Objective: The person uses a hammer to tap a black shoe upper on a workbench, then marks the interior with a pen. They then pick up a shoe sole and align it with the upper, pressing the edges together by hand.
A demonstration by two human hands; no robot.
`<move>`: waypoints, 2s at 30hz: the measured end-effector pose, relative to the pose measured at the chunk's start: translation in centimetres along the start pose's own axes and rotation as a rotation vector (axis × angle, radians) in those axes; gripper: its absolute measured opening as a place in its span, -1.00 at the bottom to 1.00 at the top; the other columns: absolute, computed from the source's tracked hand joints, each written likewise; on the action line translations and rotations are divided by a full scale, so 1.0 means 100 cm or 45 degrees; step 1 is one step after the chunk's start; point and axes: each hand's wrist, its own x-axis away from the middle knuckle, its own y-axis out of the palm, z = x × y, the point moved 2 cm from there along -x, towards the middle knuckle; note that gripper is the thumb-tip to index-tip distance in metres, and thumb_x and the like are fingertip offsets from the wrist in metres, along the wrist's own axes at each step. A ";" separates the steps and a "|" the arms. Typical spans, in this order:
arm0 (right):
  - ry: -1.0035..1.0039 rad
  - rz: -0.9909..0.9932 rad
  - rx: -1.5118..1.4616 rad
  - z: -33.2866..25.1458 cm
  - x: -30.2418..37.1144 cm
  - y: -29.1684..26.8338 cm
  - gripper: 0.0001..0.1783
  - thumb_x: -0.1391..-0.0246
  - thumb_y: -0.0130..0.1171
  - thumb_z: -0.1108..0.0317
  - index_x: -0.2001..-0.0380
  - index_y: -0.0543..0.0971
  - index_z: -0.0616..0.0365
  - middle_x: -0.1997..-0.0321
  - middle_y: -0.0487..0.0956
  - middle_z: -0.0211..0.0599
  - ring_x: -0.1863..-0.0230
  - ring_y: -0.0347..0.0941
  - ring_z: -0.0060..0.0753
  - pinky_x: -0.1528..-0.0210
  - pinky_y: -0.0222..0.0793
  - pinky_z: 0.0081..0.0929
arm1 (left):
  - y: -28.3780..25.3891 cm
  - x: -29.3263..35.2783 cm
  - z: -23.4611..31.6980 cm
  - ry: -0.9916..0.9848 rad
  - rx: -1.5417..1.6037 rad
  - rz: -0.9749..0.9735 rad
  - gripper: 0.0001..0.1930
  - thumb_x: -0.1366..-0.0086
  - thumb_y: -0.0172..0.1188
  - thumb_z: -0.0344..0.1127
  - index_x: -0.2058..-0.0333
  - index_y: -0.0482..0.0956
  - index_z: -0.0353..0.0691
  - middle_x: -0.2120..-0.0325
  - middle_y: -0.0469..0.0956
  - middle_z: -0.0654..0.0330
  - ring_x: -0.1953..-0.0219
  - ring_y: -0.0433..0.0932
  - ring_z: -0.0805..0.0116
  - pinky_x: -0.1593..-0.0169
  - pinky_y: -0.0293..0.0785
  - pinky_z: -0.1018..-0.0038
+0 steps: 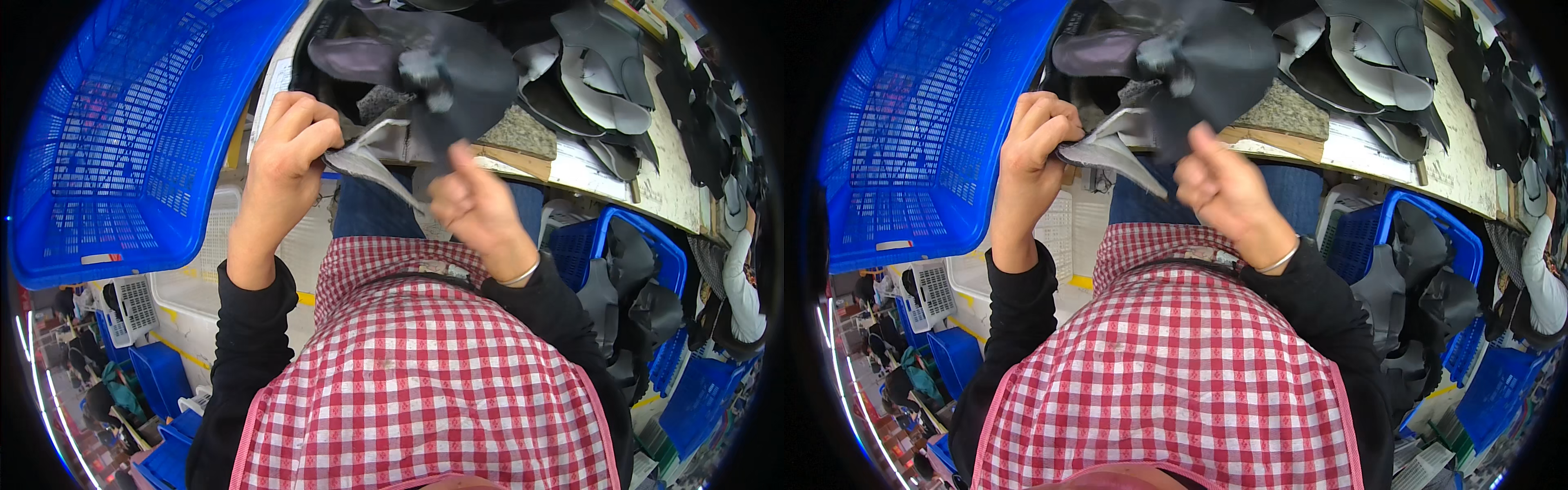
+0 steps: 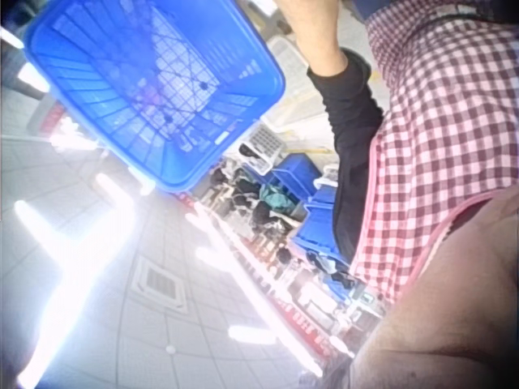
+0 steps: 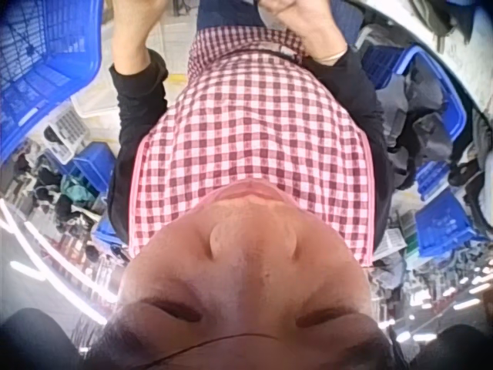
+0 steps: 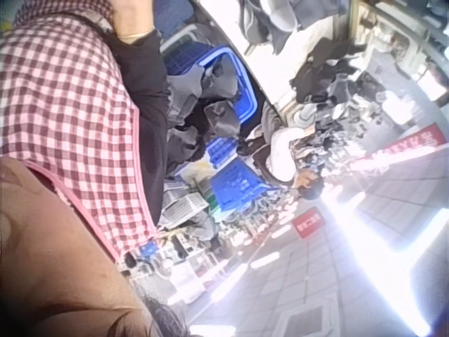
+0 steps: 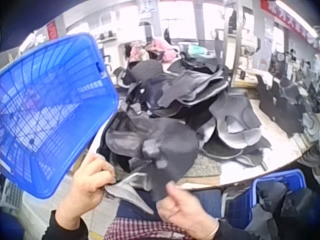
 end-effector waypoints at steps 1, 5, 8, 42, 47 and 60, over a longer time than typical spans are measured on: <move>-0.236 -0.142 -0.275 -0.015 0.001 0.006 -0.65 -0.51 -0.02 0.07 0.33 0.61 -0.08 0.55 0.32 -0.67 0.60 0.09 -0.67 0.48 0.10 -0.66 | 0.000 0.000 -0.001 -0.021 -0.023 0.029 -0.69 0.19 0.16 -0.76 0.41 0.47 -0.30 0.32 0.52 0.13 0.15 0.48 0.06 0.12 0.46 0.30; -0.768 -0.195 0.627 -0.053 0.000 0.029 -0.67 -0.43 0.09 0.19 -0.13 0.58 0.08 0.16 0.66 -0.44 0.46 0.37 -0.70 0.41 0.28 -0.69 | 0.009 -0.004 0.002 0.119 0.035 -0.007 -0.68 0.17 0.18 -0.77 0.40 0.46 -0.28 0.32 0.51 0.13 0.17 0.47 0.06 0.15 0.45 0.30; -1.111 -0.335 2.345 -0.051 -0.010 0.051 -0.42 -0.11 0.36 0.45 -0.23 0.53 0.07 0.00 0.70 -0.33 0.27 0.62 -0.54 0.31 0.48 -0.61 | 0.013 -0.011 0.000 0.025 0.090 0.017 -0.66 0.19 0.19 -0.77 0.40 0.46 -0.27 0.33 0.51 0.15 0.16 0.47 0.07 0.15 0.45 0.31; -1.685 -0.245 3.109 -0.022 0.003 0.037 -0.88 0.24 0.28 0.33 0.51 0.68 0.02 0.54 0.59 -0.52 0.38 0.50 -0.51 0.29 0.38 -0.53 | 0.050 0.068 0.000 0.111 -0.047 0.327 -0.58 0.32 0.42 -0.40 0.32 0.77 -0.29 0.43 0.45 0.21 0.30 0.49 0.21 0.24 0.41 0.34; -1.372 -0.374 3.198 -0.022 0.011 0.046 -0.81 0.23 0.35 0.40 0.42 0.67 0.12 0.50 0.58 -0.44 0.32 0.50 -0.43 0.19 0.36 -0.44 | 0.046 0.059 0.007 0.103 -0.066 0.365 -0.63 0.29 0.46 -0.44 0.35 0.74 -0.29 0.44 0.45 0.20 0.33 0.49 0.19 0.28 0.41 0.33; -1.227 -0.234 2.986 -0.021 -0.008 0.052 -0.70 0.15 0.46 0.46 0.25 0.70 0.19 0.48 0.57 -0.14 0.39 0.49 0.01 0.28 0.38 -0.17 | 0.012 -0.001 -0.002 -0.088 0.010 -0.123 -0.85 0.14 0.34 -0.43 0.53 0.56 -0.17 0.44 0.44 0.21 0.21 0.57 0.13 0.37 0.48 0.22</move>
